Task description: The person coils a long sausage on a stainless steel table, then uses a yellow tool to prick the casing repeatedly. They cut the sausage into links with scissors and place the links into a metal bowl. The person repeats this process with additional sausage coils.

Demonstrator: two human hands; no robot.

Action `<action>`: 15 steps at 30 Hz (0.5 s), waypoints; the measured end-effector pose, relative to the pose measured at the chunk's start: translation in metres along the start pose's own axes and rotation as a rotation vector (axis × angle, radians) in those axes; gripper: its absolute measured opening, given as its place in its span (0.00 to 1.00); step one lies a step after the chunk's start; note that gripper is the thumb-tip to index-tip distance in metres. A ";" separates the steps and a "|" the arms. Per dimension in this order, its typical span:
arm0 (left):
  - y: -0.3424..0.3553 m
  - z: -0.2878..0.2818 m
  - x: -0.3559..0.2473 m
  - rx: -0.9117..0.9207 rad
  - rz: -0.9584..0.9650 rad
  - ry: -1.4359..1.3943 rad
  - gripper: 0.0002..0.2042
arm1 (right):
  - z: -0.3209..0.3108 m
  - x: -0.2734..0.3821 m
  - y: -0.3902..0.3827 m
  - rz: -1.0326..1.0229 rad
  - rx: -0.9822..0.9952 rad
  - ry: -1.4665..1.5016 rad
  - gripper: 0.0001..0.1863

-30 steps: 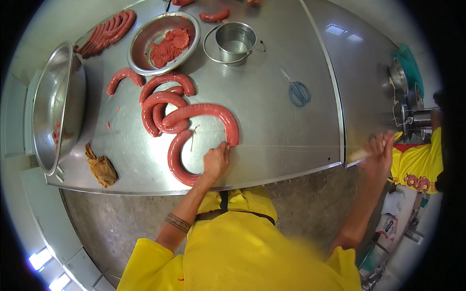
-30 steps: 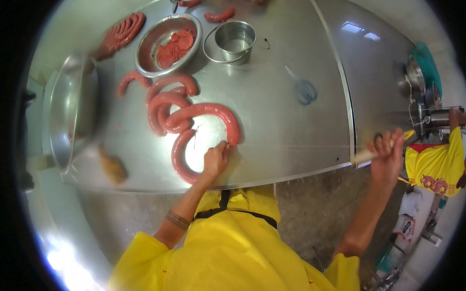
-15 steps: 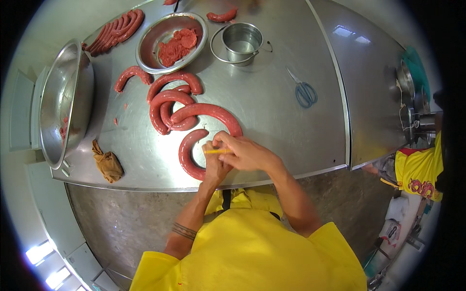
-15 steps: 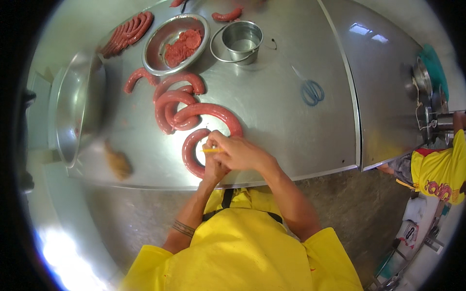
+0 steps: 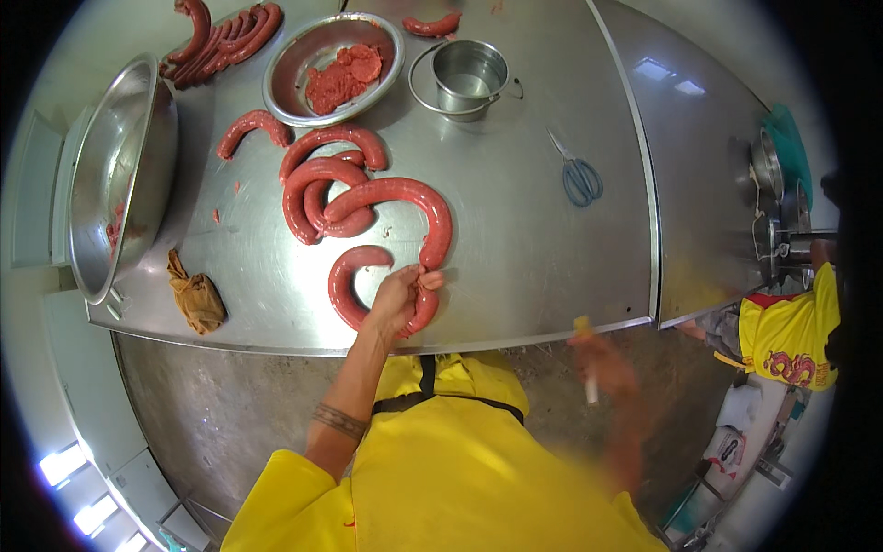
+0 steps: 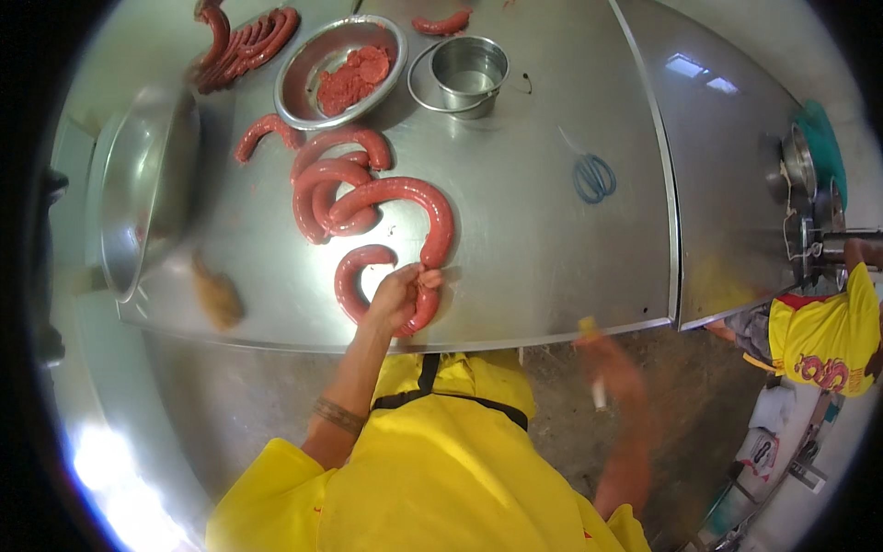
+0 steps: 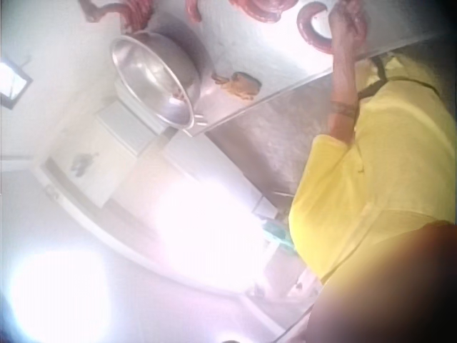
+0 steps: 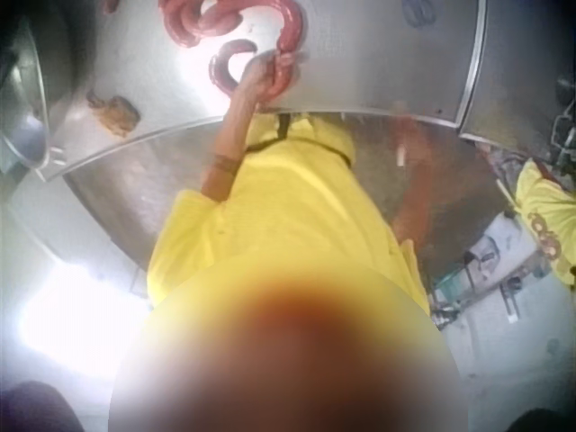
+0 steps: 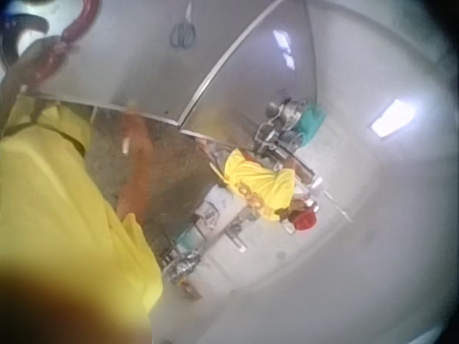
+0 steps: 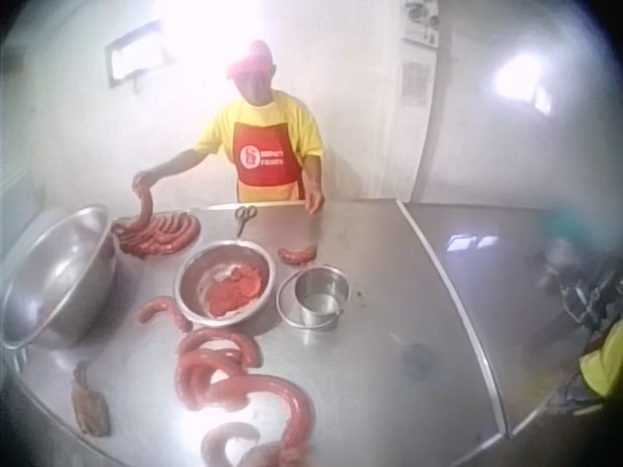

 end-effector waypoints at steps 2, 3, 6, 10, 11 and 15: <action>-0.016 0.008 -0.011 -0.053 0.356 0.311 0.06 | 0.066 -0.001 0.045 -0.002 0.091 -0.305 0.19; -0.027 0.015 -0.012 -0.213 0.649 0.786 0.06 | 0.097 0.016 0.070 -0.140 0.011 -0.412 0.21; -0.051 0.033 -0.010 -0.428 1.183 1.472 0.05 | 0.158 0.094 0.119 -0.689 -0.032 -0.858 0.21; -0.051 0.027 -0.007 -0.337 0.821 1.091 0.07 | 0.182 0.124 0.119 -0.963 0.334 -0.388 0.09; -0.047 0.022 -0.005 -0.289 0.633 0.839 0.08 | 0.179 0.120 0.113 -0.873 0.221 -0.409 0.09; -0.027 0.030 0.014 0.035 0.380 0.796 0.11 | 0.162 0.141 0.082 -1.201 -0.227 -0.722 0.10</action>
Point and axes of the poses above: each hand's wrist, its own y-axis towards the middle knuckle, its own z-axis out of the palm, x = y × z, the point moved 2 cm from there along y, towards the middle knuckle, and after that the axes turned 9 degrees about -z, right-handed, at the moved point
